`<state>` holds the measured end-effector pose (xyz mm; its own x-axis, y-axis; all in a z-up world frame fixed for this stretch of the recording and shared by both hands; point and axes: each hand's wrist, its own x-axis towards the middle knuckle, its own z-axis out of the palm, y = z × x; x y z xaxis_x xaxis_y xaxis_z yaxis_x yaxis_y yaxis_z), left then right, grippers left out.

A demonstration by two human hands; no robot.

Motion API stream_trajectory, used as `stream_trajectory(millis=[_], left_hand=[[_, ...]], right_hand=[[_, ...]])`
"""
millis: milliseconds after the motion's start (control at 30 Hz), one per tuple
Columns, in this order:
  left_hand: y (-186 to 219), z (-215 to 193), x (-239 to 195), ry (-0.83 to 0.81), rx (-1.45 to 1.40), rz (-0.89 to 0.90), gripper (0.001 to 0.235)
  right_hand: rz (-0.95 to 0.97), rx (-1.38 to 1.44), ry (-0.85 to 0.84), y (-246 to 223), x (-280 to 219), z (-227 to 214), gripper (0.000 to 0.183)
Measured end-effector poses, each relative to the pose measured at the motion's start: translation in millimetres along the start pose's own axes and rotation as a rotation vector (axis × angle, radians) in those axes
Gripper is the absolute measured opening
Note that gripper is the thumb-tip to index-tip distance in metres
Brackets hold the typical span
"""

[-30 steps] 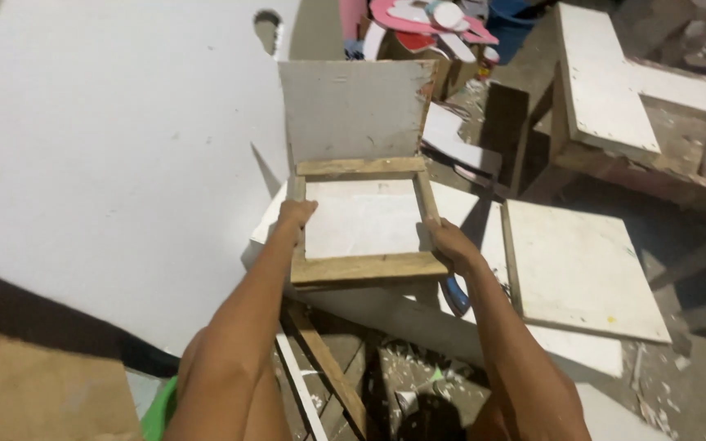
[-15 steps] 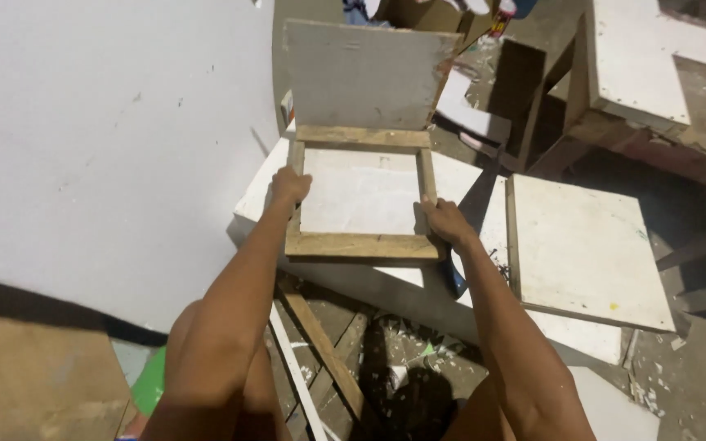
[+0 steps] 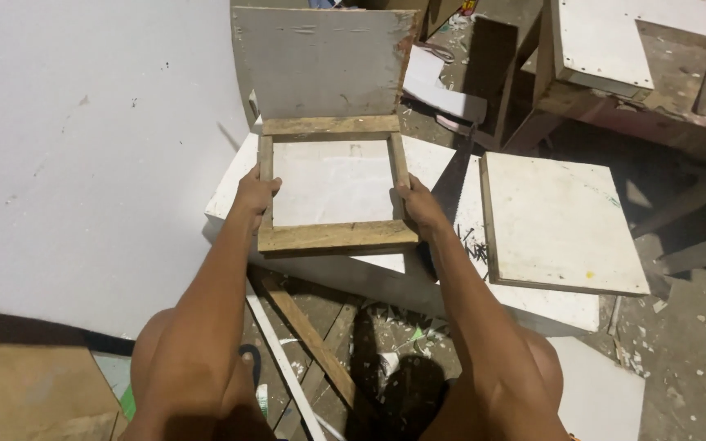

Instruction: Assembling a wooden box by aligning panels and fastening them with a power drill and screws.

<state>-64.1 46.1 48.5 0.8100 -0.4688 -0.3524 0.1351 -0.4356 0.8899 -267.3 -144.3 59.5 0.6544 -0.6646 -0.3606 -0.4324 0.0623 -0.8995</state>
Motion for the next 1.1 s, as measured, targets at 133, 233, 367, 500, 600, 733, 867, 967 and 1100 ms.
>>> stream_trajectory(millis=[133, 233, 367, 500, 600, 733, 867, 967, 1100], left_hand=[[-6.2, -1.2, 10.5, -0.030, -0.095, -0.066, 0.067], [-57.1, 2.6, 70.7, 0.035, -0.048, -0.099, 0.064], [-73.0, 12.3, 91.6, 0.107, -0.001, -0.121, 0.069], [-65.7, 13.9, 79.9, 0.156, -0.021, -0.108, 0.067], [-57.9, 12.5, 70.3, 0.127, -0.127, -0.080, 0.065], [-67.4, 11.5, 97.3, 0.123, -0.206, -0.063, 0.059], [-17.0, 6.5, 56.6, 0.099, -0.448, 0.066, 0.058], [8.1, 0.8, 52.1, 0.009, -0.658, 0.236, 0.061], [72.3, -1.5, -36.8, 0.011, -0.741, 0.432, 0.069]], right_hand=[[0.021, -0.014, 0.004, -0.4, 4.7, -4.5, 0.062], [0.038, -0.037, 0.000, 2.4, 11.1, -7.5, 0.063], [0.077, -0.052, 0.020, -29.8, -26.1, 6.1, 0.063], [0.040, -0.073, 0.034, -15.3, -9.3, 5.7, 0.061], [0.031, -0.053, 0.090, -5.7, 0.6, 2.4, 0.062], [0.007, 0.004, 0.126, 4.3, 7.7, -2.4, 0.062], [-0.052, 0.077, 0.168, -13.3, -5.8, -2.5, 0.062], [-0.116, 0.227, 0.190, -22.2, -0.8, -12.8, 0.063], [-0.183, 0.412, 0.127, -29.1, 10.9, -18.3, 0.064]])
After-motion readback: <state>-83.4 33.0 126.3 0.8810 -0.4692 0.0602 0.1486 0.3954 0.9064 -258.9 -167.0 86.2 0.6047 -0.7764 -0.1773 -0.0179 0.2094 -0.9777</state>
